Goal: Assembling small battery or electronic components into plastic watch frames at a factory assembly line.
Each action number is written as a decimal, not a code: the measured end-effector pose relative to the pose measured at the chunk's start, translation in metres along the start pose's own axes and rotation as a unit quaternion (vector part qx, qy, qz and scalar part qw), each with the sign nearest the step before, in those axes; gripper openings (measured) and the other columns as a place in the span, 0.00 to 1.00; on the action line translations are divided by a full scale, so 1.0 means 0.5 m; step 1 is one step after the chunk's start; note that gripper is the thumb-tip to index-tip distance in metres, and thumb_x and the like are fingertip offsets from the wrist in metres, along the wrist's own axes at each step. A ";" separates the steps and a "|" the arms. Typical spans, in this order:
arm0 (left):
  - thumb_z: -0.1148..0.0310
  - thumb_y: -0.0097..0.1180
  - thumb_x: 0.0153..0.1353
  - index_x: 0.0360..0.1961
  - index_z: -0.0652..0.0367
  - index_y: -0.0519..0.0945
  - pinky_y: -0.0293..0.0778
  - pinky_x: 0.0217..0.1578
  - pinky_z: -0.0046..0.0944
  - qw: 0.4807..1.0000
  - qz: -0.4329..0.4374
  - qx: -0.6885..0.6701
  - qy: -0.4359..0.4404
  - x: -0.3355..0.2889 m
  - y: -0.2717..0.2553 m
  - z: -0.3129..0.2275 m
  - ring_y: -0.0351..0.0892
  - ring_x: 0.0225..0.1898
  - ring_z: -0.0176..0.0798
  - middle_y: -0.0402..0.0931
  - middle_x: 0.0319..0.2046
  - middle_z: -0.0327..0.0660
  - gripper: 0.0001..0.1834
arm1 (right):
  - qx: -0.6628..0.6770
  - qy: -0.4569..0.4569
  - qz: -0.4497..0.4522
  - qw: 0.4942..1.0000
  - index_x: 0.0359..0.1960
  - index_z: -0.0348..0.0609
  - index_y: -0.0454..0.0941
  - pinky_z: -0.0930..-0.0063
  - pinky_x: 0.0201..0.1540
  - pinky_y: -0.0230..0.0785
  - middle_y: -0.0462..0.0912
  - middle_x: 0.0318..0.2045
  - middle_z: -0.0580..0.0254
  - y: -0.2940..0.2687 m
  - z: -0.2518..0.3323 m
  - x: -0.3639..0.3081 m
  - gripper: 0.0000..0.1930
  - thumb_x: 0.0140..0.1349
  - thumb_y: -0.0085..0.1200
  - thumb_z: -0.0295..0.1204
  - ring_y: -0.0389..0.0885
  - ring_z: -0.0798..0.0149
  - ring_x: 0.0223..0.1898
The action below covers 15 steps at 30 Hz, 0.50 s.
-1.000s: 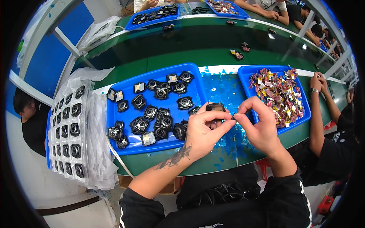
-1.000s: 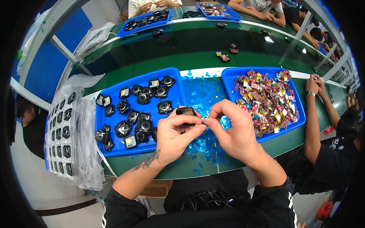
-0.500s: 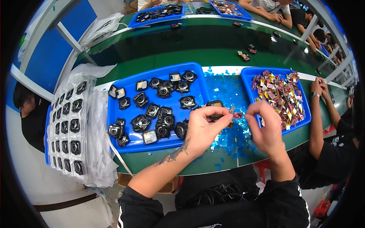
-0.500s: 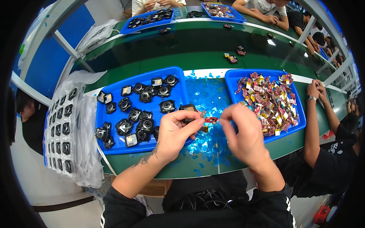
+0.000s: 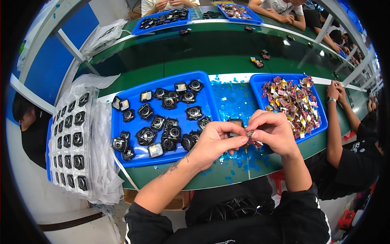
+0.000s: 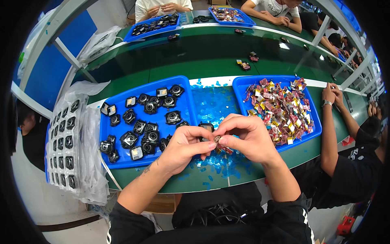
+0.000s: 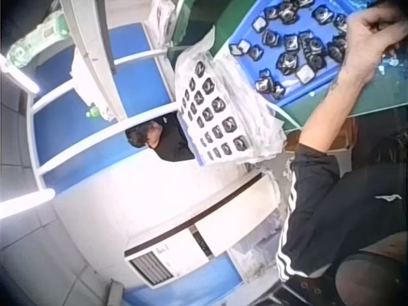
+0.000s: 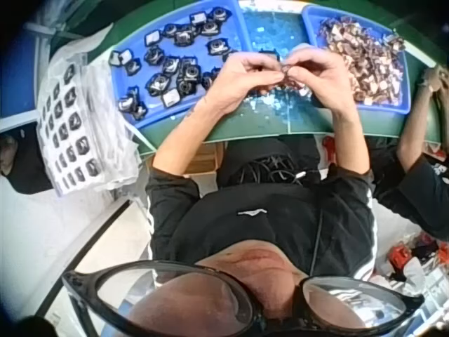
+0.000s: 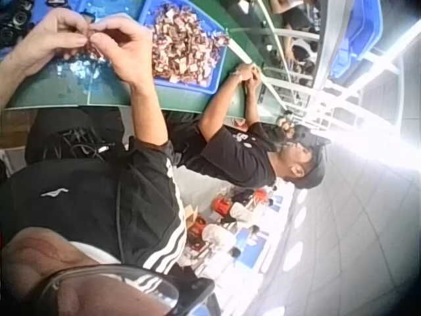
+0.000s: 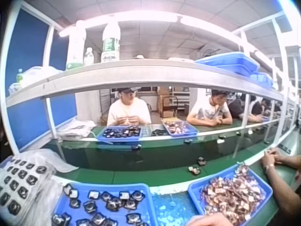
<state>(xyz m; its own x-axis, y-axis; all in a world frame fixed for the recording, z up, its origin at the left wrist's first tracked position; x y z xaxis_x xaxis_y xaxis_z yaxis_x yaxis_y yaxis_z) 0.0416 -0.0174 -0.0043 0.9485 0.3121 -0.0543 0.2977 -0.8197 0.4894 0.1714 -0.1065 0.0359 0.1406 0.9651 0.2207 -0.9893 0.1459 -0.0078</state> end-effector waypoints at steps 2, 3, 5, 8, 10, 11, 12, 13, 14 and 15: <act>0.74 0.58 0.62 0.45 0.64 0.80 0.73 0.31 0.28 1.000 0.016 0.004 -0.011 0.000 0.006 0.007 0.76 0.31 0.28 0.78 0.35 0.37 0.11 | 0.015 -0.032 -0.044 0.998 0.40 0.32 0.79 0.76 0.41 0.73 0.81 0.34 0.58 -0.006 -0.002 -0.003 0.09 0.57 0.60 0.17 0.80 0.69 0.37; 0.75 0.54 0.64 0.52 0.63 0.76 0.74 0.36 0.30 0.997 -0.033 0.041 0.062 0.001 0.007 -0.002 0.77 0.36 0.29 0.77 0.41 0.39 0.15 | 0.029 -0.064 -0.086 0.994 0.39 0.32 0.78 0.76 0.42 0.73 0.81 0.34 0.58 -0.013 0.001 -0.005 0.08 0.57 0.60 0.17 0.80 0.69 0.38; 0.76 0.51 0.65 0.59 0.63 0.71 0.74 0.41 0.31 0.984 -0.085 0.079 0.135 -0.003 -0.003 -0.015 0.77 0.41 0.31 0.76 0.46 0.42 0.20 | -0.032 -0.034 -0.138 0.989 0.37 0.33 0.79 0.76 0.42 0.73 0.81 0.35 0.60 -0.027 0.012 -0.024 0.07 0.57 0.60 0.18 0.80 0.70 0.37; 0.82 0.39 0.67 0.67 0.60 0.60 0.69 0.55 0.35 0.975 -0.063 0.161 0.142 -0.002 0.000 -0.023 0.72 0.55 0.34 0.69 0.56 0.45 0.27 | -0.130 0.022 -0.150 0.980 0.40 0.34 0.81 0.79 0.37 0.73 0.82 0.34 0.60 0.006 0.023 -0.016 0.09 0.57 0.60 0.19 0.80 0.72 0.34; 0.83 0.39 0.67 0.68 0.60 0.59 0.68 0.57 0.36 0.975 -0.065 0.135 0.163 -0.005 0.017 -0.023 0.71 0.56 0.36 0.68 0.57 0.46 0.28 | -0.240 0.003 -0.126 0.963 0.40 0.36 0.82 0.81 0.31 0.69 0.83 0.30 0.63 0.023 0.027 -0.001 0.09 0.56 0.60 0.20 0.79 0.75 0.31; 0.84 0.38 0.66 0.69 0.59 0.57 0.66 0.59 0.37 0.974 -0.066 0.110 0.184 -0.006 0.022 -0.023 0.70 0.58 0.37 0.68 0.57 0.47 0.29 | -0.239 0.005 -0.126 0.963 0.40 0.36 0.82 0.81 0.31 0.69 0.83 0.30 0.63 0.031 0.029 0.002 0.09 0.56 0.60 0.20 0.79 0.75 0.31; 0.84 0.38 0.66 0.70 0.60 0.54 0.63 0.62 0.38 0.973 -0.057 0.132 0.182 -0.006 0.020 -0.019 0.69 0.61 0.38 0.68 0.58 0.49 0.30 | -0.248 0.023 -0.153 0.956 0.38 0.37 0.83 0.81 0.30 0.68 0.83 0.29 0.64 0.034 0.031 0.005 0.08 0.56 0.61 0.20 0.79 0.75 0.30; 0.84 0.38 0.66 0.70 0.60 0.54 0.63 0.62 0.38 0.973 -0.058 0.132 0.181 -0.007 0.018 -0.017 0.69 0.61 0.38 0.68 0.58 0.49 0.30 | -0.256 0.041 -0.180 0.949 0.37 0.37 0.83 0.81 0.28 0.66 0.84 0.28 0.66 0.038 0.034 0.008 0.08 0.55 0.61 0.20 0.78 0.75 0.28; 0.84 0.38 0.67 0.70 0.60 0.54 0.64 0.60 0.36 0.974 -0.051 0.133 0.175 -0.006 0.017 -0.015 0.70 0.59 0.37 0.68 0.57 0.48 0.30 | -0.264 0.026 -0.199 0.943 0.34 0.37 0.83 0.79 0.28 0.67 0.84 0.27 0.65 0.045 0.044 0.013 0.06 0.54 0.62 0.20 0.78 0.74 0.25; 0.84 0.38 0.67 0.70 0.61 0.54 0.66 0.58 0.34 0.976 -0.044 0.134 0.168 -0.005 0.018 -0.013 0.71 0.58 0.36 0.68 0.57 0.47 0.30 | -0.263 0.028 -0.199 0.944 0.34 0.37 0.83 0.79 0.28 0.67 0.84 0.27 0.65 0.046 0.043 0.013 0.06 0.54 0.62 0.20 0.78 0.74 0.25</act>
<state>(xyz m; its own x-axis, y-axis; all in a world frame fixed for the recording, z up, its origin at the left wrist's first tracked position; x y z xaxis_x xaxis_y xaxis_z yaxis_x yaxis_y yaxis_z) 0.0413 -0.0225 0.0062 0.8422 0.4897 0.2256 0.4365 -0.8649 0.2479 0.1487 -0.1016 0.0581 0.5130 0.8189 0.2573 -0.7030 0.5728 -0.4215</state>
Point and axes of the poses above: each hand's wrist, its own x-axis towards the middle knuckle, its own y-axis out of the palm, z = x × y, the point moved 5 cm from there along x, towards the middle knuckle
